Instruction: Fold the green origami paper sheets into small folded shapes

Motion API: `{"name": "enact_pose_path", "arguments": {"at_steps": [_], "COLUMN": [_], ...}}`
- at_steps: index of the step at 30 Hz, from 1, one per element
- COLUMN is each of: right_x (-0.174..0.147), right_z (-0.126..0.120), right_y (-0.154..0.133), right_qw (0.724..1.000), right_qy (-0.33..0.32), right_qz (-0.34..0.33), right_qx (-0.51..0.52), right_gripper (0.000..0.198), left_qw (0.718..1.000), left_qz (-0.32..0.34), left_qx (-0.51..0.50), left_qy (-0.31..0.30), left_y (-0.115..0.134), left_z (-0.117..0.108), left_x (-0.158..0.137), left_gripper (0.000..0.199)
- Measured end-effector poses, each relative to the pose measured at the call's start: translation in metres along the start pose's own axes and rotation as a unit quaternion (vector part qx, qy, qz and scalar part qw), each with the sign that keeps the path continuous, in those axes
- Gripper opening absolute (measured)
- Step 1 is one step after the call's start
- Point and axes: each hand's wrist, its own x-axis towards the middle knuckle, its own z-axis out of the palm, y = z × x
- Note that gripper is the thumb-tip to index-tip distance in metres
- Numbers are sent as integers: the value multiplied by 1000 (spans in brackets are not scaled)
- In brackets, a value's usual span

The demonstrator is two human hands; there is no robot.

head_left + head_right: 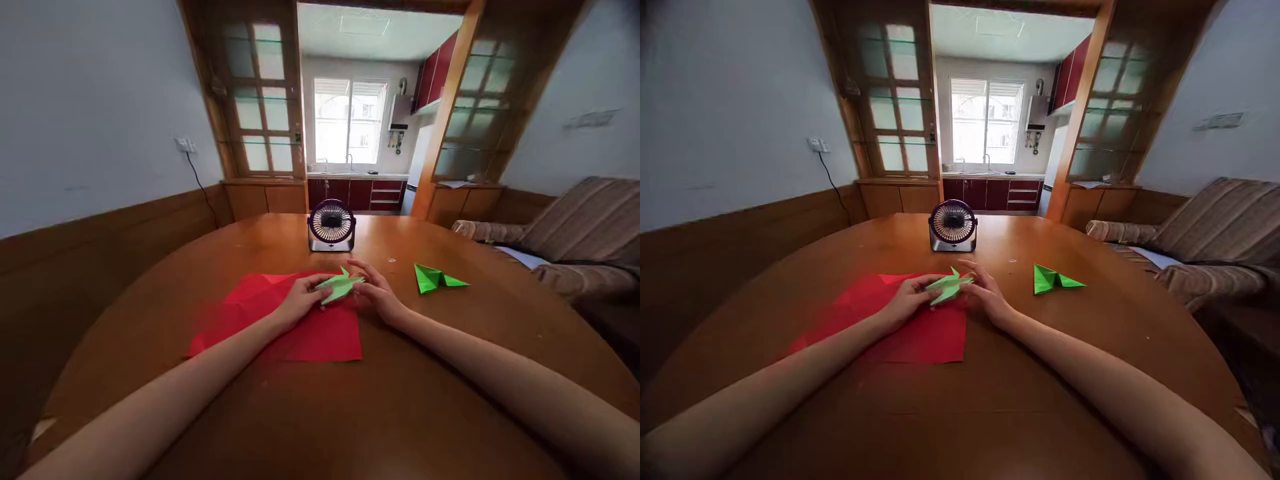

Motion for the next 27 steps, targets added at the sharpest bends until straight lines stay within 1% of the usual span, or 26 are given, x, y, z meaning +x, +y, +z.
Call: {"name": "enact_pose_path", "arguments": {"at_steps": [1,3,6,10,12,14,17,19,23,25,27], "right_x": [1,3,6,7,7,7,4,1,-4,-5,-5], "right_z": [1,1,1,0,-1,0,4,6,11,12,12], "right_y": [1,3,5,6,6,4,1,-2,-6,-7,-6], "right_qw": [1000,998,997,996,995,996,996,997,998,995,994], "right_qy": [-1,2,10,56,66,59,43,31,-12,-27,-34], "right_qz": [22,55,71,69,68,71,80,76,24,2,1], "right_qx": [7,14,-1,-1,8,15,23,9,-64,-91,-107], "right_gripper": [50,41,33,24,23,22,23,25,27,27,29], "left_qw": [1000,999,997,992,989,992,997,996,992,990,988], "left_qz": [-7,-11,14,70,79,72,74,71,15,-2,-3], "left_qx": [-2,1,23,96,116,97,26,-23,-105,-117,-106], "left_qy": [-13,-37,-68,-50,-40,-24,18,39,63,84,111], "left_y": [0,1,4,7,7,5,2,1,2,2,2], "left_z": [-1,-3,-3,-2,-2,-3,-5,-6,-6,-6,-6], "left_x": [-1,-3,-5,-8,-8,-8,-6,-5,-3,-3,-3], "left_gripper": [55,53,48,44,41,38,31,28,30,32,34]}}
